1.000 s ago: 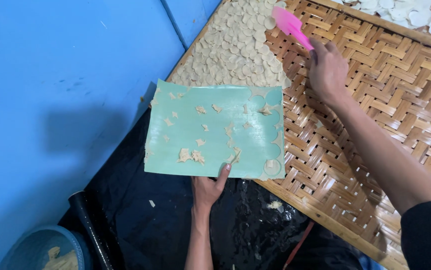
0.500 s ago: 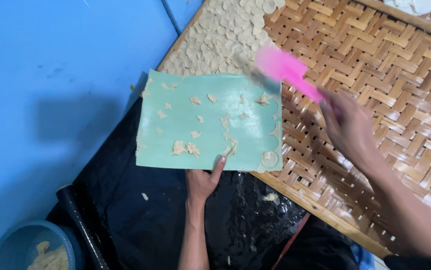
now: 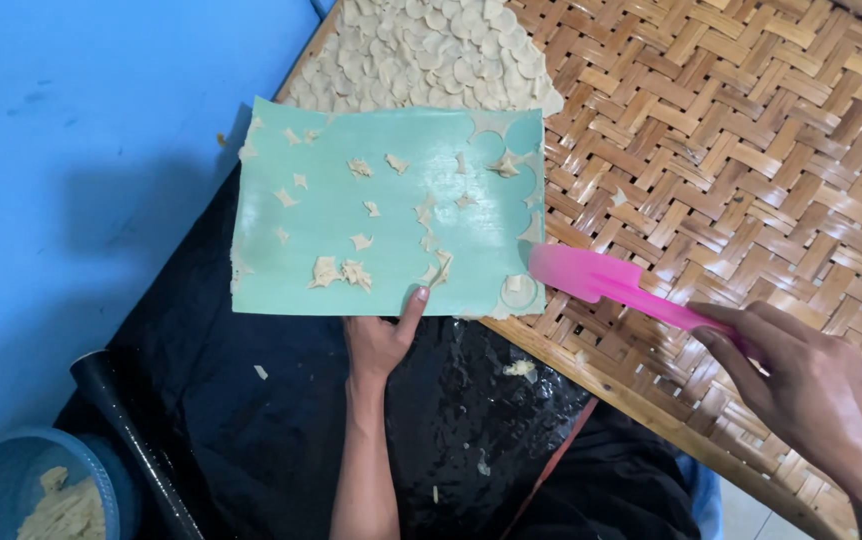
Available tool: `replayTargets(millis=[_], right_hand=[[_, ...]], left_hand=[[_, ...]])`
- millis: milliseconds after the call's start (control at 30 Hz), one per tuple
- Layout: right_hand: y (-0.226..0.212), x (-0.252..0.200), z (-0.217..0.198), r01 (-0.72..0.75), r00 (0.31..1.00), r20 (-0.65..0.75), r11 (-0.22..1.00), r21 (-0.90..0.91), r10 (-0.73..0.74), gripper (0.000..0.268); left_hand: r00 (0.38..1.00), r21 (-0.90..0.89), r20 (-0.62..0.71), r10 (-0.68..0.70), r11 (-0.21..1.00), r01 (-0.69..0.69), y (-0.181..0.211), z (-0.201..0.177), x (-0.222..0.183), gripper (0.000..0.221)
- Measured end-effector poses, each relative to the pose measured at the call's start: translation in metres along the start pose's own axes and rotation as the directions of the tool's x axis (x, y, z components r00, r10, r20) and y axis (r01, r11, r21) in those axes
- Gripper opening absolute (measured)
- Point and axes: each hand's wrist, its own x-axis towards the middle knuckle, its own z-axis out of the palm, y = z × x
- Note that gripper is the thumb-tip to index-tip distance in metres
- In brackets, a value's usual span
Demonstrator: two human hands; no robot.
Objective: The recorder is using a rolling pin and a spatula to roll out and flatten dough on a sheet.
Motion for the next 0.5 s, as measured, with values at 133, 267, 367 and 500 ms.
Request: replayTargets(millis=[133, 267, 367, 500], right_hand=[[-0.012, 0.003, -0.004, 0.104, 0.991, -0.087, 0.990, 0.091, -0.097, 0.031], [-0.005, 0.006, 0.005, 0.096, 0.995, -0.041, 0.993, 0.072, -0.093, 0.032], [0.019, 0.013, 0.030, 0.150, 0.988, -0.042, 0.989, 0.015, -0.149, 0.031], [0.043, 0.026, 0.052, 0.124, 0.991, 0.041, 0.990, 0.073, -0.128, 0.030]], left_hand=[[1.000, 0.009, 0.002, 0.024, 1.000, -0.024, 0.005, 0.000, 0.003, 0.038], [0.999, 0.023, -0.011, 0.036, 0.999, -0.036, 0.009, -0.001, 0.004, 0.037], [0.999, 0.022, -0.009, 0.041, 0.999, -0.041, 0.010, -0.001, 0.004, 0.036], [1.000, 0.008, 0.008, 0.012, 1.000, -0.012, 0.012, -0.002, 0.004, 0.035]])
